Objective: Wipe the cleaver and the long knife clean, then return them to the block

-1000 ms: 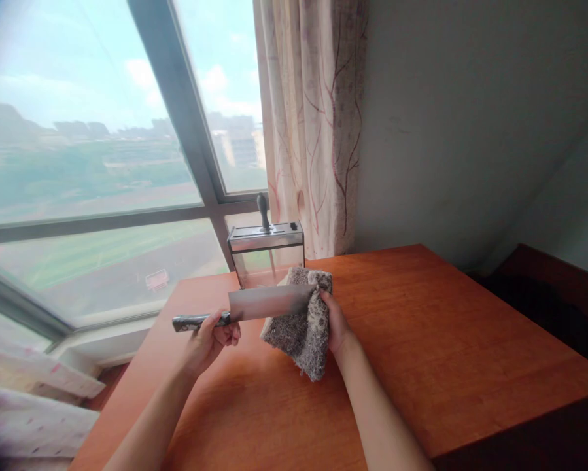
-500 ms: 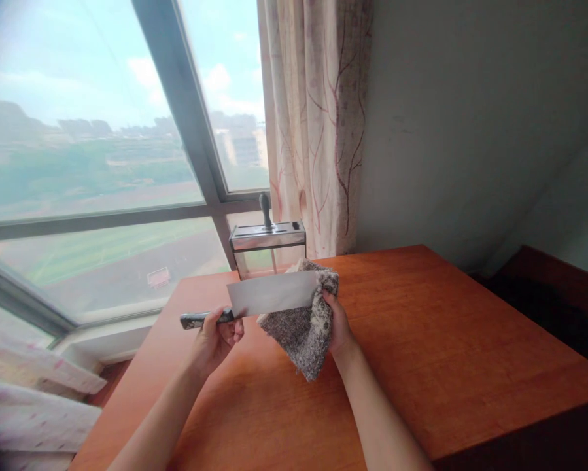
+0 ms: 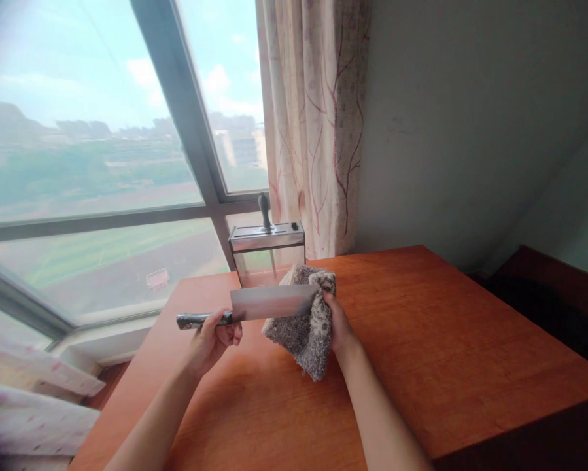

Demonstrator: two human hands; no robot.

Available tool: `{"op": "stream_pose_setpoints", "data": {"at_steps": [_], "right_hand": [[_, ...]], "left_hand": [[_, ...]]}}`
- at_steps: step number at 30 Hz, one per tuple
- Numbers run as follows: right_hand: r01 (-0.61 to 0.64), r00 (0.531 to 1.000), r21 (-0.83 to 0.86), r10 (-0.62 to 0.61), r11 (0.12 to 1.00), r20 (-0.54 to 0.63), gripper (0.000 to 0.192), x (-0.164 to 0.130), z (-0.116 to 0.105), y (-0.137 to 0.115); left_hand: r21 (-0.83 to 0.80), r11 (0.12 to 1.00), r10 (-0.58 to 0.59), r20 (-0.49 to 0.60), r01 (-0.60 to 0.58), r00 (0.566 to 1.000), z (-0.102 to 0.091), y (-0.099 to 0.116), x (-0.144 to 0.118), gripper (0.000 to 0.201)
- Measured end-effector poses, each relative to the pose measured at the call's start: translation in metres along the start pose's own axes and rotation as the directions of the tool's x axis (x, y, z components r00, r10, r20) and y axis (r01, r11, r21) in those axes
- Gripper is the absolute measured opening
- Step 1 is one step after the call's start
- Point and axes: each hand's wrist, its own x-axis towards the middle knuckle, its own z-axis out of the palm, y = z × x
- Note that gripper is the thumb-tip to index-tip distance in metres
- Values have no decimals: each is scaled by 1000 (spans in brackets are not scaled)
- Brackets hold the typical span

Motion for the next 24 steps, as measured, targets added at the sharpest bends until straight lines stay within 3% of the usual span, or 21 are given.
{"op": "stream_pose_setpoints", "data": {"at_steps": [11, 16, 20, 24], "right_hand": [[16, 1000, 2, -16, 1000, 5, 37, 1, 0, 3], [129, 991, 40, -131, 991, 40, 53, 2, 17, 4], [223, 971, 64, -227, 973, 69, 63, 0, 25, 5], [215, 971, 96, -223, 972, 81, 55, 0, 18, 10]], "left_hand": [[-181, 983, -5, -43, -3, 999, 13, -1, 0, 32], [-240, 970, 27, -54, -40, 998, 18, -2, 0, 30], [-228, 972, 35, -56, -47, 998, 29, -3, -2, 27], [-142, 990, 12, 3, -11, 1000, 43, -9, -6, 28]]}}
